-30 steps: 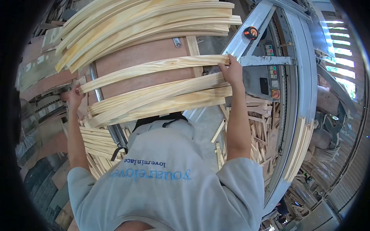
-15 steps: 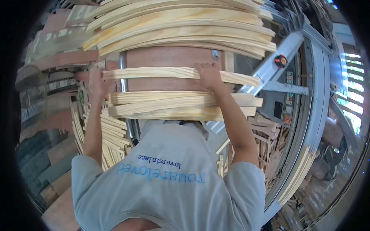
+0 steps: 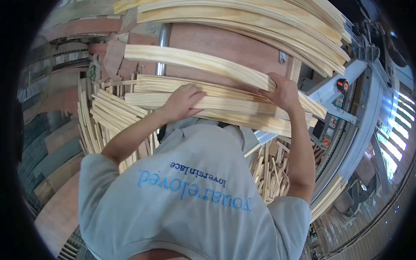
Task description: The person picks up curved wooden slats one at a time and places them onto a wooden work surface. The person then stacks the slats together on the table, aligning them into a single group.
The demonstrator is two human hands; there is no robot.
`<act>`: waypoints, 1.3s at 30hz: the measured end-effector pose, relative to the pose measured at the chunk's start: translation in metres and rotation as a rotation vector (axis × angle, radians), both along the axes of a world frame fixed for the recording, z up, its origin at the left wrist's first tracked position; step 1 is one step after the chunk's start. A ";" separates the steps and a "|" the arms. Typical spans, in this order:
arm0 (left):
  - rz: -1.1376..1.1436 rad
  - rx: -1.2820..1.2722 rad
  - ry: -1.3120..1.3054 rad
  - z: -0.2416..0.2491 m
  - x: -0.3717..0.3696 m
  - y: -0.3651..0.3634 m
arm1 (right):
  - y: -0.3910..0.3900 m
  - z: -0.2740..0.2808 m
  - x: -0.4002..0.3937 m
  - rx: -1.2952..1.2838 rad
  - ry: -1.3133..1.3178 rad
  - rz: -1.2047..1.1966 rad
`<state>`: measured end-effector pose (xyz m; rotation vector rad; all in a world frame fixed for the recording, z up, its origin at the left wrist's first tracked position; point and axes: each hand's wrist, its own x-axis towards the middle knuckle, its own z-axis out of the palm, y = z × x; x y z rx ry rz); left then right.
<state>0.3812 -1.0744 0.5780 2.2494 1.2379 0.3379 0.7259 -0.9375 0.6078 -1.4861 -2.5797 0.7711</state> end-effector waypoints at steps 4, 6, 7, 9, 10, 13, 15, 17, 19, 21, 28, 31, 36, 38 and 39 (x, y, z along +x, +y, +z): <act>-0.085 0.072 -0.118 0.012 -0.001 -0.006 | -0.016 -0.002 0.000 -0.062 -0.027 0.066; -0.117 0.057 -0.199 0.012 -0.005 -0.010 | -0.028 0.003 -0.005 -0.088 0.014 0.058; -0.118 0.033 -0.185 0.011 -0.007 -0.013 | -0.034 0.002 -0.007 -0.105 0.008 0.063; -0.101 0.046 -0.170 0.006 -0.009 -0.017 | -0.045 -0.001 -0.006 -0.112 0.005 0.095; -0.091 0.033 -0.153 0.006 -0.010 -0.019 | -0.052 0.004 -0.008 -0.122 -0.013 0.057; -0.019 0.096 -0.148 -0.011 -0.010 -0.030 | -0.070 -0.009 -0.002 0.011 0.073 0.040; -0.036 0.134 -0.140 -0.007 -0.008 -0.030 | -0.071 -0.007 -0.004 0.088 0.085 0.060; -0.015 0.156 -0.233 -0.001 -0.004 -0.027 | -0.070 -0.005 -0.001 0.172 0.094 0.077; -0.003 0.143 -0.235 0.007 0.006 -0.015 | -0.065 -0.003 0.005 0.097 0.168 0.043; 0.006 0.178 -0.214 0.013 0.019 -0.001 | -0.056 0.021 0.009 -0.054 0.162 -0.102; -0.033 -0.171 -0.107 -0.002 0.076 0.035 | -0.026 0.072 0.032 -0.047 0.415 -0.489; -0.154 -0.132 -0.129 -0.018 0.067 0.028 | -0.024 0.079 0.041 0.057 0.420 -0.522; 0.028 0.346 -0.374 0.015 0.058 0.142 | -0.030 0.076 0.062 0.130 0.450 -0.611; 0.280 0.438 -0.233 0.074 0.038 0.196 | -0.033 0.079 0.068 0.122 0.474 -0.661; 0.349 0.801 -0.301 0.072 0.031 0.227 | -0.035 0.078 0.070 0.135 0.455 -0.657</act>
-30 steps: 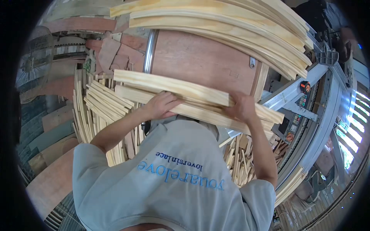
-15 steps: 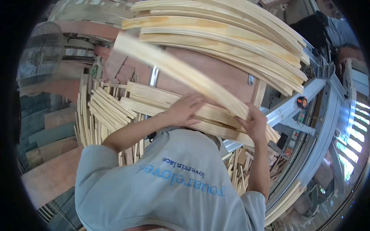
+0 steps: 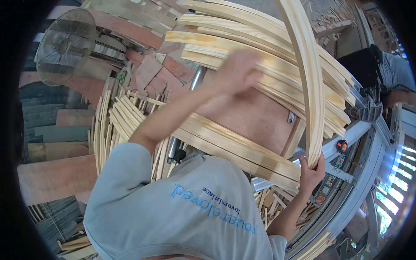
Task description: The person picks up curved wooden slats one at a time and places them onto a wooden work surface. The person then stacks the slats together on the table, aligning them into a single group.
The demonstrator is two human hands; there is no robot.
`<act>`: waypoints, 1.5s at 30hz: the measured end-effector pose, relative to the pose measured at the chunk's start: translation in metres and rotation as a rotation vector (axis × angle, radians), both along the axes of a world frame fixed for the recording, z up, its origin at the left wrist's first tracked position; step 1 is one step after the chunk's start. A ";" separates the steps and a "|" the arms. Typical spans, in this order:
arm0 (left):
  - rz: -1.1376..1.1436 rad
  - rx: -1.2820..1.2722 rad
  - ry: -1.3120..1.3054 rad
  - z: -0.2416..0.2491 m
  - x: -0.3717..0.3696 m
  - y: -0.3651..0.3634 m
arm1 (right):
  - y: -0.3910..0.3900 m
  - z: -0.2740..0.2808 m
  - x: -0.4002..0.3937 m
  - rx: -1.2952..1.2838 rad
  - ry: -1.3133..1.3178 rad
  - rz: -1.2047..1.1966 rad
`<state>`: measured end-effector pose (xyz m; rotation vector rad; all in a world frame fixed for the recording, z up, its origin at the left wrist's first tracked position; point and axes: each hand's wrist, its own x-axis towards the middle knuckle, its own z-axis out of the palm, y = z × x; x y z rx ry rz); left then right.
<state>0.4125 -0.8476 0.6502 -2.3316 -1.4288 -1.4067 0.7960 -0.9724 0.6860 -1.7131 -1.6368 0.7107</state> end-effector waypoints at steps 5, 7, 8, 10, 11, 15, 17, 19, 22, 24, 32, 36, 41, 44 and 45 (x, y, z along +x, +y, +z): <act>0.114 -0.362 0.375 -0.018 -0.043 0.055 | -0.014 -0.007 -0.001 0.000 -0.015 -0.063; 0.075 -0.455 0.363 -0.003 -0.043 0.053 | -0.019 -0.006 -0.003 -0.015 -0.020 -0.077; 0.073 -0.561 0.386 0.002 -0.043 0.051 | -0.020 -0.001 -0.008 -0.023 0.000 -0.083; 0.061 -0.659 0.404 0.005 -0.047 0.051 | -0.022 -0.006 -0.006 0.007 0.042 -0.061; -0.024 -0.629 0.434 0.001 -0.049 0.052 | -0.022 -0.007 -0.006 0.011 0.026 -0.067; -0.093 -0.454 0.490 0.023 -0.041 0.029 | -0.024 -0.006 0.001 0.030 -0.002 -0.094; -0.153 -0.353 0.437 0.020 -0.034 0.004 | -0.026 0.001 0.006 0.045 -0.007 -0.111; -0.105 -0.624 0.472 0.019 -0.025 -0.030 | -0.026 0.003 0.012 0.031 0.032 -0.134; -0.236 -0.664 0.339 -0.013 -0.004 -0.077 | -0.024 0.005 0.019 0.023 0.067 -0.147; -0.236 -0.772 0.277 -0.026 0.014 -0.099 | -0.023 0.011 0.019 0.004 -0.061 -0.160; -0.138 -0.634 0.321 -0.075 0.034 -0.112 | -0.026 0.008 0.022 -0.008 -0.055 -0.120; 0.001 -0.338 0.309 -0.077 0.031 -0.081 | -0.027 0.009 0.013 -0.081 -0.095 -0.130; -0.441 -0.772 0.205 -0.102 0.034 -0.119 | -0.027 0.001 0.020 -0.157 -0.163 -0.107; -0.410 -0.891 0.292 -0.123 0.028 -0.131 | -0.028 -0.013 0.023 -0.101 -0.113 -0.070; -0.412 -0.951 0.283 -0.124 0.028 -0.130 | -0.028 -0.015 0.023 -0.111 -0.074 -0.058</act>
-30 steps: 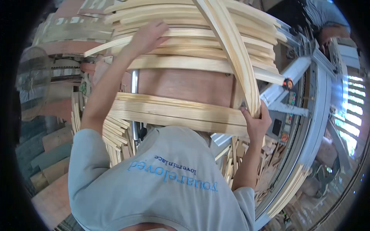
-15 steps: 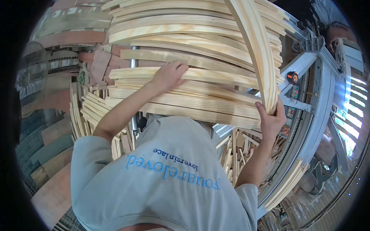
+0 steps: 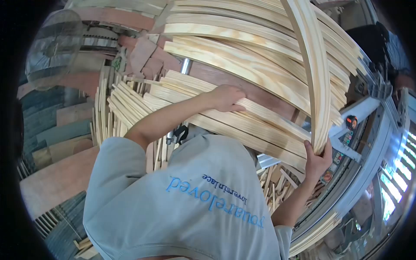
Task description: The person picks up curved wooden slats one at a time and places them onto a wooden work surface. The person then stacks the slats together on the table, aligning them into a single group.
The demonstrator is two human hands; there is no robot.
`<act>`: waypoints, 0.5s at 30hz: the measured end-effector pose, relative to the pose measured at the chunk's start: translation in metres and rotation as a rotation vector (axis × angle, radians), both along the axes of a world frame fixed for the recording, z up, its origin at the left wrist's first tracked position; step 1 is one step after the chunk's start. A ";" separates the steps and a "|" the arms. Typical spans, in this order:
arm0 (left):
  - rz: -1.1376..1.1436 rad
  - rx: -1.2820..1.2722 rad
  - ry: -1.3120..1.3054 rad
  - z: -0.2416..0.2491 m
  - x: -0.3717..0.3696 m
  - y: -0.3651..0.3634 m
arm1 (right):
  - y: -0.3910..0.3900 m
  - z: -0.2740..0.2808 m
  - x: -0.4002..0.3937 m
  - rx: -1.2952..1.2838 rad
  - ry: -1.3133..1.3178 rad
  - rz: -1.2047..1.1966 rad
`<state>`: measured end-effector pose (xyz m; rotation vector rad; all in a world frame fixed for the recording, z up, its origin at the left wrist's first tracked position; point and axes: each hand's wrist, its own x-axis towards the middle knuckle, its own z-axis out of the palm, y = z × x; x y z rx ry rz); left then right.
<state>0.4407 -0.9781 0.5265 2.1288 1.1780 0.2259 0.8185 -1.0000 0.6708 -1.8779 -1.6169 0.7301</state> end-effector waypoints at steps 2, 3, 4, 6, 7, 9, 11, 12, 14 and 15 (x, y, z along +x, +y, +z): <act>0.016 0.147 0.000 0.002 -0.002 0.004 | 0.003 0.001 0.001 -0.034 -0.009 0.024; 0.013 0.298 -0.005 0.005 -0.005 0.009 | 0.006 0.002 0.001 -0.027 -0.003 0.037; 0.019 0.306 0.002 0.004 -0.008 0.016 | 0.009 0.005 0.001 -0.039 0.030 0.085; 0.020 0.277 0.083 -0.004 -0.016 0.022 | 0.015 0.015 -0.010 -0.042 0.111 0.135; 0.031 0.283 0.087 -0.008 -0.018 0.021 | 0.019 0.016 -0.012 -0.035 0.112 0.146; 0.014 0.310 0.089 -0.015 -0.019 0.016 | 0.029 0.018 -0.015 -0.082 -0.071 0.250; 0.029 0.285 0.074 -0.018 -0.018 0.013 | 0.034 0.013 -0.017 -0.080 -0.082 0.282; 0.051 0.301 0.041 -0.017 -0.017 0.010 | 0.037 0.013 -0.022 -0.099 -0.120 0.343; 0.082 0.320 0.009 -0.005 -0.020 0.001 | 0.042 0.011 -0.035 -0.141 -0.203 0.408; 0.118 0.377 -0.082 0.014 -0.028 -0.009 | 0.045 0.001 -0.036 -0.109 -0.207 0.467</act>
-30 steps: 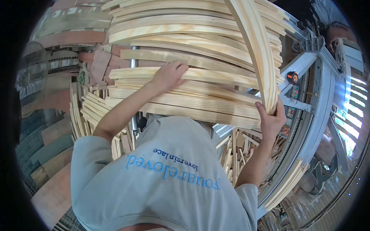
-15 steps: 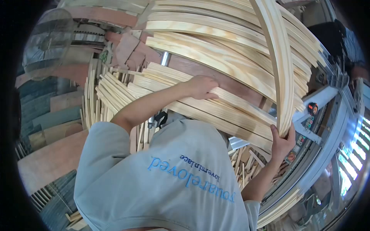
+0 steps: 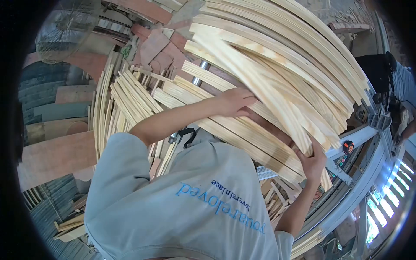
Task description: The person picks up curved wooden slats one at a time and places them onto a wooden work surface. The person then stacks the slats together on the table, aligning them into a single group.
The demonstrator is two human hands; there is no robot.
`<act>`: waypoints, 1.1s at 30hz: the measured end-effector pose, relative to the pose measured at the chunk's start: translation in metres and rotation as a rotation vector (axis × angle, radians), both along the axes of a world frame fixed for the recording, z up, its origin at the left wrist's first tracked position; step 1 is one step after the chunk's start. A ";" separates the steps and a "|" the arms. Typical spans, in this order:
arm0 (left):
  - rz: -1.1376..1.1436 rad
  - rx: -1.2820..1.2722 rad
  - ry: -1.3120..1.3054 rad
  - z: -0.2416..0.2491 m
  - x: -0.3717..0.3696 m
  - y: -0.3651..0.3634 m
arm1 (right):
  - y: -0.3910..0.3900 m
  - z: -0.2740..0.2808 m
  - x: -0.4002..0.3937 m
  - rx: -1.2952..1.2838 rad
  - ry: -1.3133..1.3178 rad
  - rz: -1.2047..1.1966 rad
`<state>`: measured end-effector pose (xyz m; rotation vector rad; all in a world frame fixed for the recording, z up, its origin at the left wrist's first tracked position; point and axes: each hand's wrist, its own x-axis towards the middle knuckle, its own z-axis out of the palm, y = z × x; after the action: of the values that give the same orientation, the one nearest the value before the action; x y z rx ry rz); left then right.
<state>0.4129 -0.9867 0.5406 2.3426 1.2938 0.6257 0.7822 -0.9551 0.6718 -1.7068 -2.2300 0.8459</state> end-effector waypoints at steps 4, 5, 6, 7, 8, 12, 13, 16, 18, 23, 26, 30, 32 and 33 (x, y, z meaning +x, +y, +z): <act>0.380 -0.184 -0.046 0.058 -0.077 -0.055 | 0.008 -0.019 -0.023 0.062 -0.057 0.155; 0.591 -0.192 -0.043 0.066 -0.104 -0.066 | 0.008 -0.032 -0.024 0.108 -0.046 0.223; 0.782 -0.211 0.033 0.073 -0.132 -0.066 | 0.008 -0.045 -0.025 0.078 -0.138 0.201; 0.976 -0.229 0.109 0.075 -0.158 -0.063 | 0.008 -0.052 -0.030 0.074 -0.140 0.198; 0.966 -0.119 0.115 0.063 -0.177 -0.065 | 0.009 -0.057 -0.038 0.143 -0.111 0.247; 0.685 -0.272 -0.036 0.063 -0.185 -0.048 | 0.012 -0.079 -0.052 0.248 -0.117 0.329; 0.666 -0.275 -0.051 0.061 -0.187 -0.042 | 0.010 -0.083 -0.051 0.319 -0.139 0.347; 0.658 -0.474 -0.101 0.028 -0.197 -0.035 | 0.007 -0.086 -0.010 0.352 -0.117 0.203; 0.637 -0.289 0.019 -0.015 -0.221 -0.041 | 0.005 -0.087 0.048 0.325 -0.227 -0.004; 0.754 -0.553 -0.147 0.000 -0.212 -0.032 | -0.013 -0.114 0.153 0.007 -0.127 -0.577; 0.777 -0.559 -0.027 0.008 -0.211 -0.030 | -0.015 -0.129 0.159 -0.029 0.039 -0.711; 0.806 -0.532 -0.051 0.000 -0.220 -0.032 | -0.012 -0.145 0.153 0.110 0.091 -0.701; 0.790 -0.519 -0.030 -0.007 -0.224 -0.033 | -0.011 -0.138 0.149 0.065 0.128 -0.737; 0.773 -0.508 -0.014 -0.008 -0.225 -0.033 | -0.010 -0.126 0.141 0.020 0.160 -0.770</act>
<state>0.1875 -1.0201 0.5324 1.3974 2.0665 0.4388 0.9235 -0.9652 0.5454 -2.1437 -1.2838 0.7106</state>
